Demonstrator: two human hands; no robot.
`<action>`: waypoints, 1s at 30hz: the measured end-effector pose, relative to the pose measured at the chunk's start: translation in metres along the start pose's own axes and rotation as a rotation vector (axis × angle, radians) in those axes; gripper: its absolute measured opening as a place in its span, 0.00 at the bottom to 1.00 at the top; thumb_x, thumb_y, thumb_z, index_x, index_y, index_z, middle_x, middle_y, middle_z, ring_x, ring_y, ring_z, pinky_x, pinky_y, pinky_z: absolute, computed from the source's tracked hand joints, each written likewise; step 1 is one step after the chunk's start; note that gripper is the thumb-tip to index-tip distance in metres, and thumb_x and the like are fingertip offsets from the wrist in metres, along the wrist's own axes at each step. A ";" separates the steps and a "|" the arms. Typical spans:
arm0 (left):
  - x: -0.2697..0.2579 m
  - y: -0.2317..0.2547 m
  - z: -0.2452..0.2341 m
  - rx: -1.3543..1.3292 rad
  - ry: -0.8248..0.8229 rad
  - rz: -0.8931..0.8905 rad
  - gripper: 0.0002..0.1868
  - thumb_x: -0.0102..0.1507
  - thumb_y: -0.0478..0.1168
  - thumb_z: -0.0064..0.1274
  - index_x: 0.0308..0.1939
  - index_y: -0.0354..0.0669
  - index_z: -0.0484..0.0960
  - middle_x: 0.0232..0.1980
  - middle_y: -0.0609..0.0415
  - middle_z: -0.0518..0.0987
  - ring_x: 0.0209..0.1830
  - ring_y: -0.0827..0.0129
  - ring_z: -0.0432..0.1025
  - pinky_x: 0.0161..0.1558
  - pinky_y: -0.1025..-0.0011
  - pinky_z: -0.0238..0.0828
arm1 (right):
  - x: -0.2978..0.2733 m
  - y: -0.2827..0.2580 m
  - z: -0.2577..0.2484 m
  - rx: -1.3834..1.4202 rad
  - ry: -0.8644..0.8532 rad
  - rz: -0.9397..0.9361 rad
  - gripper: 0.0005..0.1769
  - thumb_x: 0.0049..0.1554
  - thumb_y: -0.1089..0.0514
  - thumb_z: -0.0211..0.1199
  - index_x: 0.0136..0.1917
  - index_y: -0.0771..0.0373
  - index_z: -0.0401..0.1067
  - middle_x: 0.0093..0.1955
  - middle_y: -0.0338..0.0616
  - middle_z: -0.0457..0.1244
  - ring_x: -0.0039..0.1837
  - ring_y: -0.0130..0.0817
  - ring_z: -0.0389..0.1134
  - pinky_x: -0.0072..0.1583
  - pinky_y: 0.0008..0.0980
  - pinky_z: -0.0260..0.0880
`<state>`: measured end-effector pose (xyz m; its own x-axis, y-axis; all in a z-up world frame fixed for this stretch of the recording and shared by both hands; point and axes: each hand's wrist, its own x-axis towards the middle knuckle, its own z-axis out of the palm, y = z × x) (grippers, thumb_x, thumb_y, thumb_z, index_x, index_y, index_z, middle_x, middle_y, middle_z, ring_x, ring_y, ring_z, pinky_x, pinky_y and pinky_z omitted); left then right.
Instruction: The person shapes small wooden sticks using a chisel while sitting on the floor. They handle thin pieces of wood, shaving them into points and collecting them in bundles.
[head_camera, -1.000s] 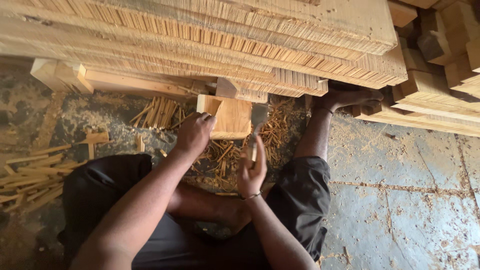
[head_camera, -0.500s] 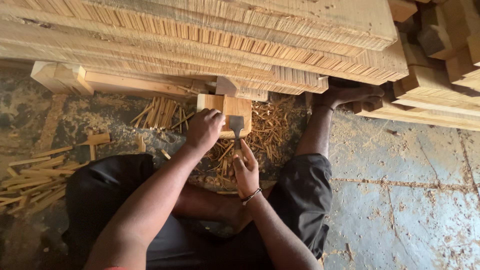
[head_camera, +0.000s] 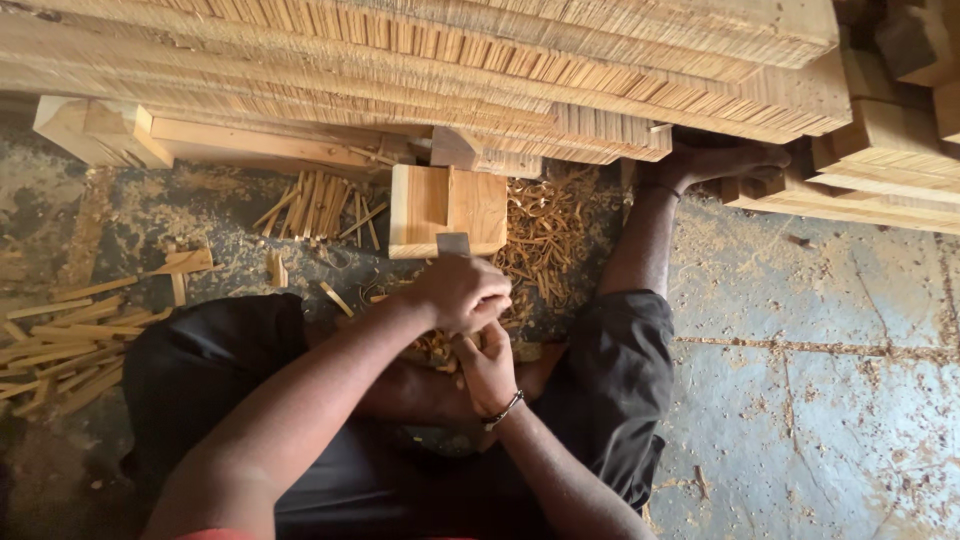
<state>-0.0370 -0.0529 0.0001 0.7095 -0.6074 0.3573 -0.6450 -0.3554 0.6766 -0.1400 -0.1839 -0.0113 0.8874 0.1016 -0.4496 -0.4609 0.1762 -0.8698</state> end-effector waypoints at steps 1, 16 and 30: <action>0.000 0.004 0.001 -0.017 -0.077 -0.045 0.15 0.64 0.42 0.53 0.23 0.43 0.76 0.24 0.51 0.78 0.24 0.57 0.75 0.31 0.55 0.72 | 0.000 0.002 0.001 0.003 0.000 0.000 0.10 0.60 0.68 0.59 0.56 0.67 0.67 0.36 0.38 0.64 0.30 0.21 0.63 0.27 0.20 0.59; 0.017 -0.048 0.027 0.003 -0.176 -0.263 0.25 0.70 0.56 0.41 0.32 0.43 0.84 0.29 0.48 0.83 0.28 0.57 0.78 0.41 0.57 0.77 | 0.040 0.010 0.002 -0.037 0.028 -0.031 0.07 0.57 0.69 0.57 0.49 0.61 0.70 0.32 0.34 0.62 0.27 0.19 0.58 0.27 0.21 0.57; 0.068 -0.095 -0.003 0.169 -0.136 -0.359 0.24 0.70 0.54 0.41 0.55 0.44 0.84 0.52 0.45 0.84 0.50 0.56 0.79 0.57 0.55 0.73 | 0.122 -0.009 0.025 0.072 0.094 0.019 0.10 0.55 0.65 0.60 0.50 0.56 0.68 0.33 0.35 0.64 0.26 0.24 0.57 0.25 0.24 0.50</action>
<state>0.0735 -0.0583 -0.0384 0.8609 -0.5083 0.0221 -0.4093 -0.6662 0.6234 -0.0281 -0.1483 -0.0528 0.8738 0.0143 -0.4861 -0.4744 0.2450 -0.8455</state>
